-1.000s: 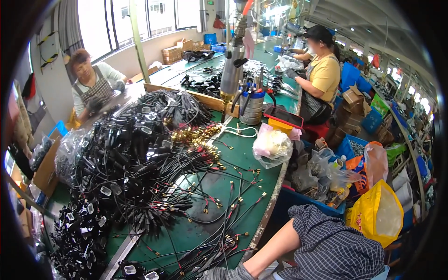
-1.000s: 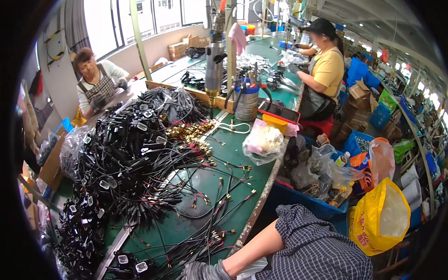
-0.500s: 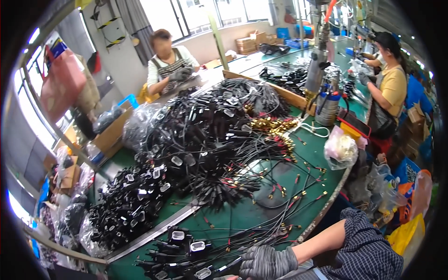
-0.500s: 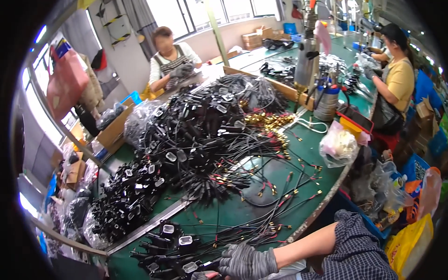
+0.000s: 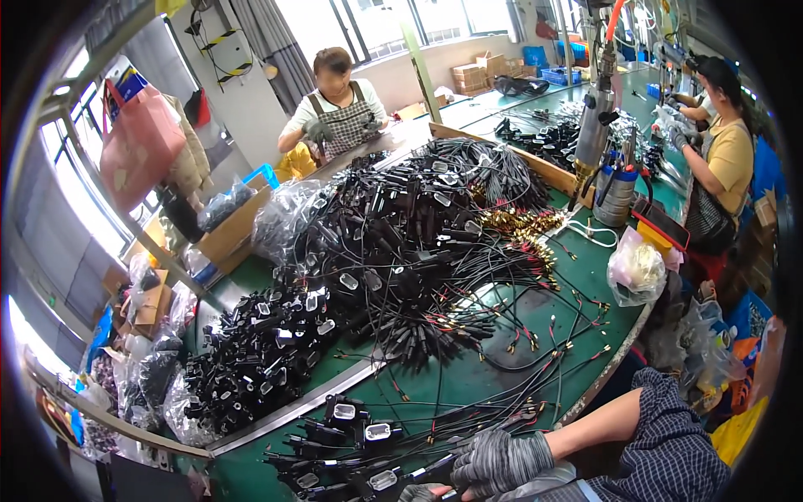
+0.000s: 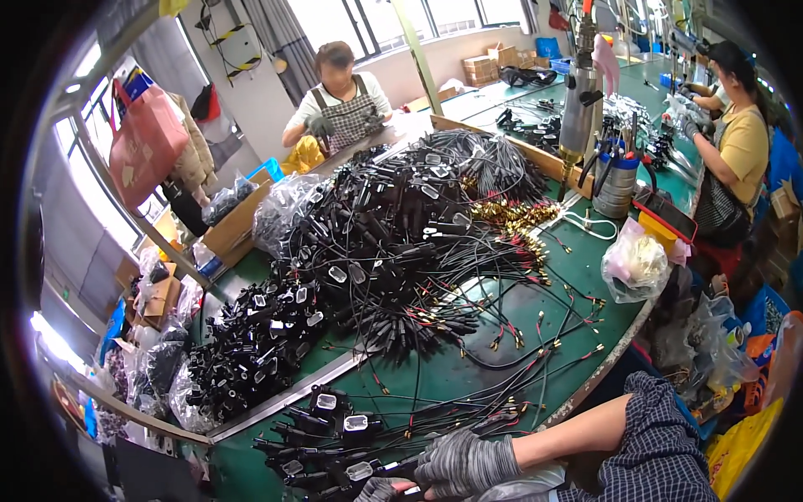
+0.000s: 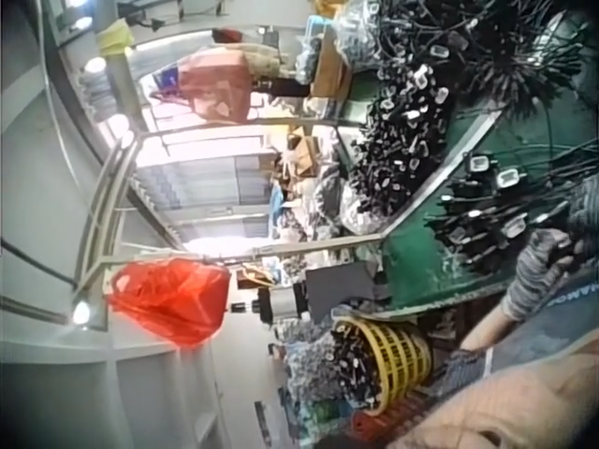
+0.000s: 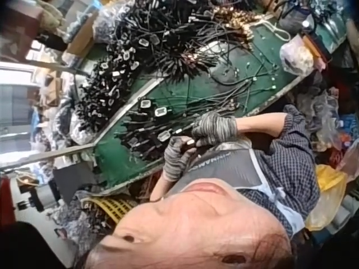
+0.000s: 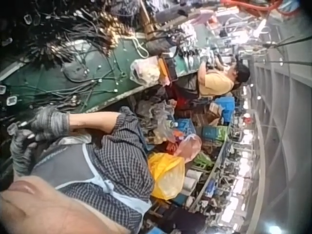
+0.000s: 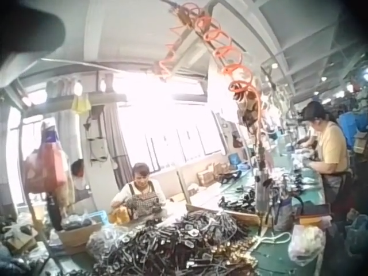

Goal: The recorder is assembling wire harnesses and placing components into plastic bags at a factory workstation.

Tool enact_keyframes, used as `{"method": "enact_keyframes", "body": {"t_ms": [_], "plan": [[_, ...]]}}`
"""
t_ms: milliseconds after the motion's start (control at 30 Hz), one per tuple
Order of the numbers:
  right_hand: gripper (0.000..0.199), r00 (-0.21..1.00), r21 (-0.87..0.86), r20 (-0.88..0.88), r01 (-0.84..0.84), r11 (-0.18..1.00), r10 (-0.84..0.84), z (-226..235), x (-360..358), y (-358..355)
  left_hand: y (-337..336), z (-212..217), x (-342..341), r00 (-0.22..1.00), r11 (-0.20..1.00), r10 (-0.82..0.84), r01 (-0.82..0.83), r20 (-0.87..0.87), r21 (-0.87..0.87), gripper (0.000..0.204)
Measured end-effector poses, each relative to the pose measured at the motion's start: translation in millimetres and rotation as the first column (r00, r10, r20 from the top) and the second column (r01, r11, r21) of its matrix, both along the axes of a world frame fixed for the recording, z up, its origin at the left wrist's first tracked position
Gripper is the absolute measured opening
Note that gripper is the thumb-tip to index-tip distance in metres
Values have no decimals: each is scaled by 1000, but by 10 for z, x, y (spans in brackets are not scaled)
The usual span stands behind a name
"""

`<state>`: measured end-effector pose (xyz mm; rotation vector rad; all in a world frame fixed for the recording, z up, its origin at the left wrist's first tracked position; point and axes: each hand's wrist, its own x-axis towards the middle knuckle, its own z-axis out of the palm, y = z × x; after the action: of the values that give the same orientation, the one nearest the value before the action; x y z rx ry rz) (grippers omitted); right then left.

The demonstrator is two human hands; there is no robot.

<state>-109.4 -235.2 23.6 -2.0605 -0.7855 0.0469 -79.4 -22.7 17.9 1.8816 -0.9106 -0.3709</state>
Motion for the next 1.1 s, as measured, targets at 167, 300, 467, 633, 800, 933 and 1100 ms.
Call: {"method": "enact_keyframes", "body": {"t_ms": [167, 300, 467, 633, 800, 933, 1100], "plan": [[28, 921, -129, 340, 246, 961, -190, 38, -31, 60, -8, -1, 42, 998, 999, 22, -20, -61, 29, 30], [29, 833, -120, 520, 290, 950, -189, -26, -47, 74, -53, 97, 68, 999, 1000, -21, 21, -36, 16, 30], [26, 997, 160, 30, 60, 985, -66, 80, -40, -27, -84, 238, 132, 976, 985, -170, 164, 139, 53, 32], [25, 909, -39, 363, 233, 972, -203, -55, -56, 76, -116, 322, 162, 978, 983, -172, 162, 119, 89, 34], [27, 965, -205, 210, 198, 958, -155, 170, -116, 40, -194, 447, 157, 906, 971, -238, 224, 351, 81, 36], [29, 943, 360, -333, 108, 927, 20, 129, -203, -27, -185, 350, 135, 941, 958, -285, 286, 182, 20, 35], [31, 905, 11, 320, 291, 957, -279, -79, -146, -100, -163, 157, 261, 925, 960, -261, 220, 275, 172, 31]]}}
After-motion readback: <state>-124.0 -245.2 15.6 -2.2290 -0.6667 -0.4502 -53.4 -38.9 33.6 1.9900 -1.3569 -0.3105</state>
